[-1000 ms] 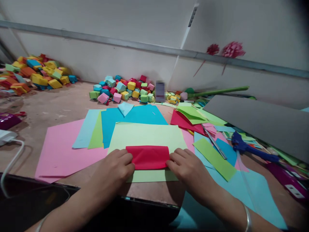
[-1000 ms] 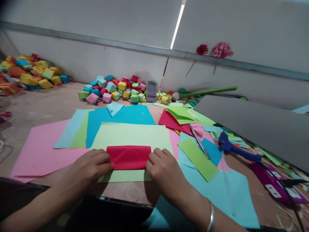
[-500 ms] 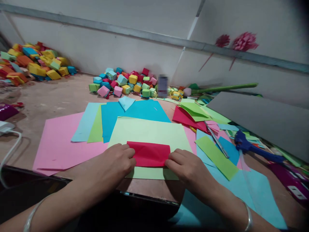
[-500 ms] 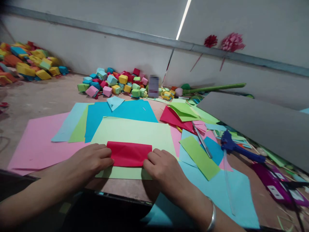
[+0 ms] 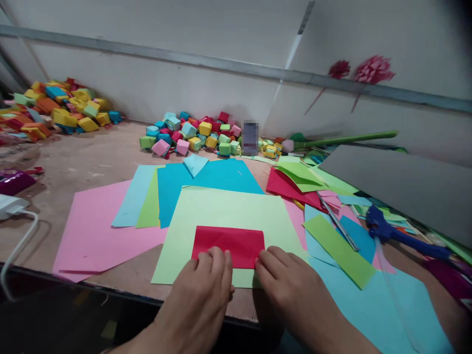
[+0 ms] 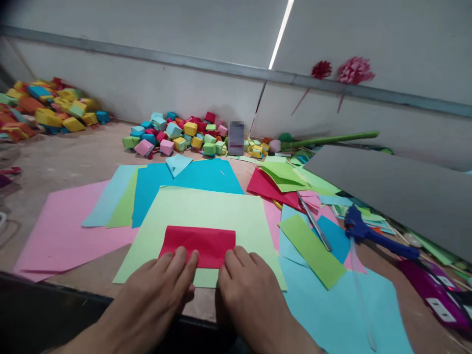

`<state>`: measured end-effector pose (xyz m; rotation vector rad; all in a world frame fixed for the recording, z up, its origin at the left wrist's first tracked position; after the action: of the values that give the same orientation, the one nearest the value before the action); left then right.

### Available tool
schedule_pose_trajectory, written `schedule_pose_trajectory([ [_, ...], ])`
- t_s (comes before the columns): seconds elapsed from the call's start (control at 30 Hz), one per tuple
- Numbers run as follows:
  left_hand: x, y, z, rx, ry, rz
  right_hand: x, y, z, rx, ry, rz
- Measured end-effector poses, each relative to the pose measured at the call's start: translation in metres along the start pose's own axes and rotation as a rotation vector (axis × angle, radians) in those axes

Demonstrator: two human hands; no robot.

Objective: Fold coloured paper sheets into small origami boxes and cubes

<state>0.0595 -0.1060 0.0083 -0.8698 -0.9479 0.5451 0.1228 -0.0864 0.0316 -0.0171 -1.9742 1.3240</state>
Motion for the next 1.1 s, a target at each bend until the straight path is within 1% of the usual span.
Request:
schedule_pose_trajectory([
  [0.1, 0.007, -0.005, 0.002, -0.039, -0.063, -0.088, -0.002, 0.0, 0.001, -0.014, 0.018, 0.017],
  [0.2, 0.004, -0.008, -0.005, -0.084, -0.068, -0.165, -0.004, 0.002, -0.001, -0.014, 0.029, 0.028],
  [0.27, -0.002, -0.006, -0.012, -0.083, -0.038, -0.163, -0.005, 0.002, -0.002, -0.018, 0.03, 0.019],
  [0.4, -0.01, 0.001, -0.017, -0.123, 0.0, -0.086, -0.007, 0.001, -0.003, -0.008, 0.023, 0.028],
  [0.47, -0.012, 0.008, -0.015, -0.178, 0.003, -0.01, -0.005, 0.003, -0.003, -0.015, 0.017, 0.082],
  [0.53, -0.014, 0.015, -0.016, -0.206, 0.03, 0.065, 0.0, 0.009, -0.004, -0.054, 0.021, 0.173],
  [0.6, -0.016, 0.018, -0.017, -0.168, 0.067, 0.096, 0.006, 0.019, -0.004, -0.096, 0.027, 0.281],
  [0.73, -0.014, 0.012, -0.015, -0.072, 0.106, 0.004, 0.012, 0.038, 0.001, -0.141, 0.01, 0.444],
  [0.8, -0.012, 0.007, -0.013, -0.083, 0.103, -0.054, 0.011, 0.045, 0.004, -0.164, -0.015, 0.482],
  [0.9, -0.011, 0.004, -0.009, -0.107, 0.089, -0.077, 0.01, 0.055, 0.007, -0.168, -0.045, 0.527],
  [1.03, -0.011, 0.001, -0.007, -0.139, 0.079, -0.095, 0.014, 0.065, -0.007, -0.243, 0.035, 0.594],
  [1.1, -0.01, -0.001, -0.007, -0.143, 0.07, -0.116, 0.017, 0.066, -0.009, -0.267, 0.052, 0.623],
])
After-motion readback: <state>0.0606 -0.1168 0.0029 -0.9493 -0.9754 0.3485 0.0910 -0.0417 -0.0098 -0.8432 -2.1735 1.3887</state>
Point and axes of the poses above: each hand's wrist, its own x-axis towards the middle knuckle, its own y-axis out of the palm, z = x × y, the point moved 10 cm from there along x, towards the middle knuckle, and after that the axes turned 13 degrees about -z, right-handed, at the moved point
